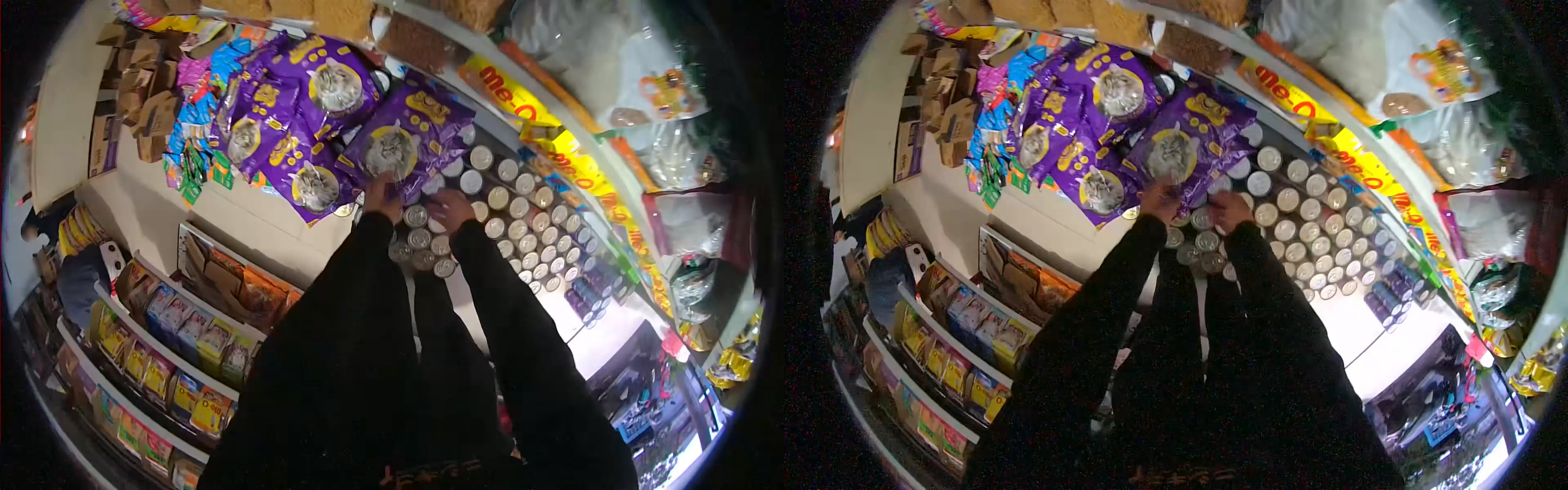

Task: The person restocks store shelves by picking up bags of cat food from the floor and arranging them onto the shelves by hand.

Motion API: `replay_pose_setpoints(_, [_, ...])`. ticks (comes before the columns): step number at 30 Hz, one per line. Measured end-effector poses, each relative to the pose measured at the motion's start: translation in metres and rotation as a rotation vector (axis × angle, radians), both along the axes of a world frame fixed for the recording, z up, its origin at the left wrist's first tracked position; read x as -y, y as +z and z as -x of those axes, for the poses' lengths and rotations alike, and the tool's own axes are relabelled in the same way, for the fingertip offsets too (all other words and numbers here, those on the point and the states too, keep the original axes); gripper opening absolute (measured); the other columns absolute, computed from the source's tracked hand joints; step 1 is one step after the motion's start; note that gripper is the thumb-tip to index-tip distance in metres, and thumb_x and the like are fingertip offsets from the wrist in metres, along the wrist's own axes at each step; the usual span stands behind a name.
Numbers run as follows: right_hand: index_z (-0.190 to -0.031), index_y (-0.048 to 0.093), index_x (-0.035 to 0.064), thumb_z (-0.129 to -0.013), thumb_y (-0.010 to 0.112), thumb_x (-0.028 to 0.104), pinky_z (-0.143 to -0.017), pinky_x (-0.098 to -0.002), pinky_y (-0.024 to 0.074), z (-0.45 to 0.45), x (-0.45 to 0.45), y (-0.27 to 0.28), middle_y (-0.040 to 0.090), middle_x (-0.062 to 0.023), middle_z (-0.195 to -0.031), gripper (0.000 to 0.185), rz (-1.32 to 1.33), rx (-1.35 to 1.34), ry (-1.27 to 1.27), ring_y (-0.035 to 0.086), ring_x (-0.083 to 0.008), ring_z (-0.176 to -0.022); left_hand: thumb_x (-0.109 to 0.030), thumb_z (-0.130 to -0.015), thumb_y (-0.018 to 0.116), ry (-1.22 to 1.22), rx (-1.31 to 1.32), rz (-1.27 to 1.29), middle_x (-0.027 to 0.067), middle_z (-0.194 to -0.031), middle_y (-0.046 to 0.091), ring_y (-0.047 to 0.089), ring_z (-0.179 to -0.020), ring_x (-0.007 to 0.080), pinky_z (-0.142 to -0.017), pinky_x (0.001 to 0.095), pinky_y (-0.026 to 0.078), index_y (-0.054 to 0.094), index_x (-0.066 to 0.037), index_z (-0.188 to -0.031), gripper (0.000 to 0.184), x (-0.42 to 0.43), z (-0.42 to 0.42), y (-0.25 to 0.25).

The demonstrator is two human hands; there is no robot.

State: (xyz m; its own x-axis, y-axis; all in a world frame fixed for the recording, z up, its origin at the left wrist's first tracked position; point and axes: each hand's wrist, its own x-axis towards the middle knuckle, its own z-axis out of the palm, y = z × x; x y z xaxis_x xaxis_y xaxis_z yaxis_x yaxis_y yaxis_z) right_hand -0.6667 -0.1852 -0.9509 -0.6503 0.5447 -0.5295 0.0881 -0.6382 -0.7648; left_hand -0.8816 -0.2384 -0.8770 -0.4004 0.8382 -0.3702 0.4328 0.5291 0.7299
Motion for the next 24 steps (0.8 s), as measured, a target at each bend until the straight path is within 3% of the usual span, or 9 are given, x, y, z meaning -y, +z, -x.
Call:
replay_pose_setpoints(1, [-0.122,0.046,0.0077,-0.083,0.057,0.028,-0.080,-0.0404,0.0457,0.010,-0.006,-0.006,0.052,-0.0115,-0.116,0.047,0.251,-0.046,-0.207,0.054,-0.0292,-0.091,-0.011,-0.074,0.062,-0.024,-0.148,-0.090,0.0162,-0.122,0.046,0.045,-0.109,0.0326,-0.088,0.0405,0.041,0.042,-0.009,-0.124,0.054,-0.013,0.005,-0.004])
replay_pose_setpoints(7, [-0.118,0.049,0.0039,-0.080,0.063,0.027,-0.081,-0.0350,0.0436,0.081,-0.040,0.024,0.046,-0.0133,-0.122,0.047,0.272,0.457,-0.346,0.052,-0.0277,-0.101,-0.053,-0.071,0.059,-0.260,-0.472,0.054,0.0251,-0.135,0.032,0.028,-0.127,0.0402,-0.104,0.0453,0.023,0.035,-0.019,-0.134,0.075,-0.065,0.046,-0.066])
replay_pose_setpoints(10, [-0.113,0.052,0.0012,-0.076,0.067,0.026,-0.081,-0.0343,0.0431,0.082,-0.031,0.015,0.050,-0.0161,-0.118,0.047,-0.719,0.729,0.157,0.053,-0.0282,-0.099,-0.061,-0.071,0.057,-0.141,-0.288,0.202,0.0245,-0.138,0.028,0.026,-0.128,0.0389,-0.105,0.0446,0.021,0.032,-0.020,-0.136,0.081,-0.067,0.041,-0.041])
replay_pose_setpoints(11, [-0.112,0.052,0.0007,-0.075,0.068,0.026,-0.081,-0.0342,0.0430,0.085,-0.029,0.018,0.050,-0.0167,-0.118,0.048,-0.923,0.773,0.250,0.053,-0.0283,-0.099,-0.061,-0.071,0.057,-0.148,-0.290,0.205,0.0245,-0.138,0.028,0.026,-0.128,0.0389,-0.105,0.0446,0.021,0.032,-0.020,-0.136,0.081,-0.064,0.038,-0.035])
replay_pose_setpoints(14, [-0.112,0.053,0.0013,-0.075,0.066,0.026,-0.082,-0.0363,0.0433,0.097,-0.029,0.059,0.055,-0.0172,-0.110,0.047,-0.620,0.677,-0.011,0.054,-0.0308,-0.098,-0.053,-0.075,0.060,-0.193,-0.150,0.260,0.0195,-0.138,0.030,0.027,-0.128,0.0351,-0.104,0.0415,0.024,0.027,-0.012,-0.137,0.081,-0.049,0.025,-0.035])
replay_pose_setpoints(18, [-0.111,0.053,0.0016,-0.076,0.064,0.025,-0.082,-0.0391,0.0441,0.098,-0.028,0.129,0.060,-0.0181,-0.101,0.043,-0.370,0.543,-0.225,0.056,-0.0331,-0.095,-0.033,-0.083,0.060,0.145,0.610,0.119,0.0161,-0.128,0.039,0.041,-0.115,0.0258,-0.096,0.0353,0.033,0.038,-0.005,-0.126,0.056,-0.018,0.012,-0.016])
replay_pose_setpoints(20, [-0.107,0.054,0.0013,-0.075,0.064,0.022,-0.081,-0.0405,0.0440,0.084,-0.019,0.163,0.060,-0.0190,-0.100,0.039,-0.450,0.552,-0.112,0.056,-0.0340,-0.094,-0.042,-0.087,0.049,0.252,0.598,0.119,0.0182,-0.123,0.045,0.048,-0.107,0.0319,-0.090,0.0363,0.037,0.042,-0.003,-0.123,0.054,0.015,0.000,-0.034])
replay_pose_setpoints(23, [-0.100,0.057,0.0016,-0.075,0.063,0.017,-0.079,-0.0420,0.0432,0.044,0.013,0.189,0.058,-0.0197,-0.097,0.030,-0.671,0.585,0.055,0.053,-0.0376,-0.094,-0.040,-0.089,0.046,-0.057,0.267,0.170,0.0149,-0.125,0.043,0.047,-0.109,0.0288,-0.090,0.0366,0.038,0.039,-0.002,-0.125,0.052,0.032,-0.008,0.004])
replay_pose_setpoints(24, [-0.100,0.058,0.0025,-0.074,0.062,0.016,-0.078,-0.0424,0.0427,0.031,0.020,0.209,0.057,-0.0196,-0.097,0.030,-0.741,0.584,0.102,0.052,-0.0382,-0.092,-0.038,-0.088,0.048,0.227,0.513,0.275,0.0132,-0.123,0.044,0.048,-0.107,0.0290,-0.087,0.0397,0.040,0.038,-0.004,-0.126,0.052,0.030,-0.014,0.032])
